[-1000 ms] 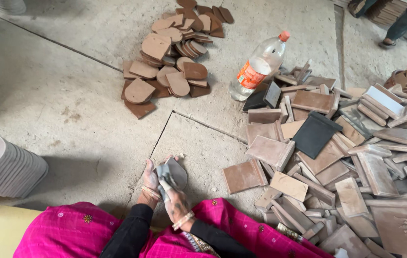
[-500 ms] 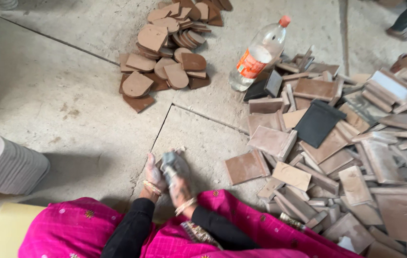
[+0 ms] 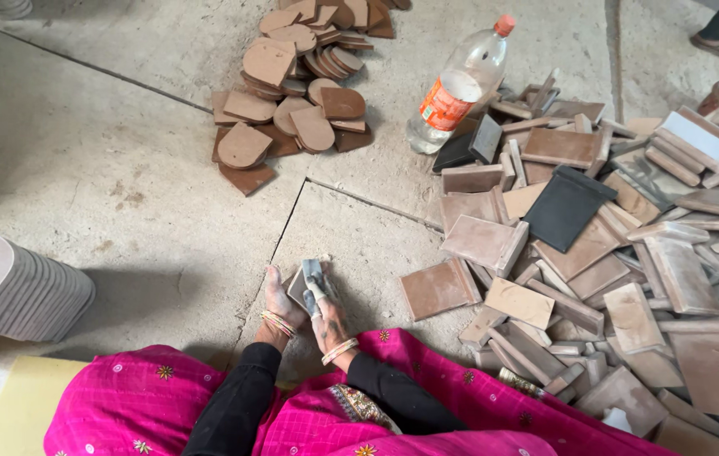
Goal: The person sits on the floor and sands small footwear components one at a time, rubbing a sanding block over each piece and placing finished pieces on a growing pile beside them.
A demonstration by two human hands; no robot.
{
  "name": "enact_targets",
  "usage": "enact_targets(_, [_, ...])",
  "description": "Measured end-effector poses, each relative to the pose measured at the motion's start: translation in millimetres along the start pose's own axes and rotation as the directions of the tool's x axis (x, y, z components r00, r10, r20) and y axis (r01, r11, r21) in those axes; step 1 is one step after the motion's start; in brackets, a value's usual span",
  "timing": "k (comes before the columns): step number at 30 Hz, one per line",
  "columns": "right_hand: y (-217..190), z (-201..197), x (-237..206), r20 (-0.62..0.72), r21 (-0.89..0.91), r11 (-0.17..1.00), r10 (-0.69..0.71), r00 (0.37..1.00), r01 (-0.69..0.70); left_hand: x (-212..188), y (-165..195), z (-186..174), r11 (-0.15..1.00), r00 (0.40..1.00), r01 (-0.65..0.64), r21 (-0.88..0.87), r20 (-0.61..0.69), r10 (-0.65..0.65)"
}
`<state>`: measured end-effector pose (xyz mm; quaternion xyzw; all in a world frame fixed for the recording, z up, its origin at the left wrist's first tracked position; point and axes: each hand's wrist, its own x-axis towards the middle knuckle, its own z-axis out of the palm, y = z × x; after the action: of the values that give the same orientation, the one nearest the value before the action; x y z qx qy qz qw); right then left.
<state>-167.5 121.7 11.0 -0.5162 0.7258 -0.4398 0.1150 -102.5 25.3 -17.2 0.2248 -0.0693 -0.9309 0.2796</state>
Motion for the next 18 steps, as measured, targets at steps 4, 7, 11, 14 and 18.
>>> enact_targets(4, [8.7,-14.9,-0.7,-0.088,0.103,0.993,-0.044,0.995,0.053,2.7,-4.8,12.5,0.999,0.987,0.007,0.048,-0.163,0.001])
enact_targets(7, [7.2,-22.7,-1.9,-0.009,0.098,0.956,0.279,0.96,-0.277,-1.3,-15.3,23.0,0.965,0.988,-0.154,0.211,0.048,0.147])
enact_targets(11, [5.7,-25.3,2.0,-0.145,0.342,0.939,0.088,0.986,-0.033,-14.9,-26.5,22.4,0.731,0.943,-0.307,0.609,0.299,0.147])
enact_targets(14, [6.2,-29.8,7.5,-0.202,0.041,0.997,-0.052,0.978,0.061,-16.9,-26.5,15.6,0.396,0.889,-0.457,0.797,0.404,0.213])
enact_targets(18, [7.8,-37.6,13.2,-0.151,0.056,0.997,0.055,0.987,-0.047,-1.4,-7.0,8.6,0.353,0.956,-0.201,0.914,0.103,0.276])
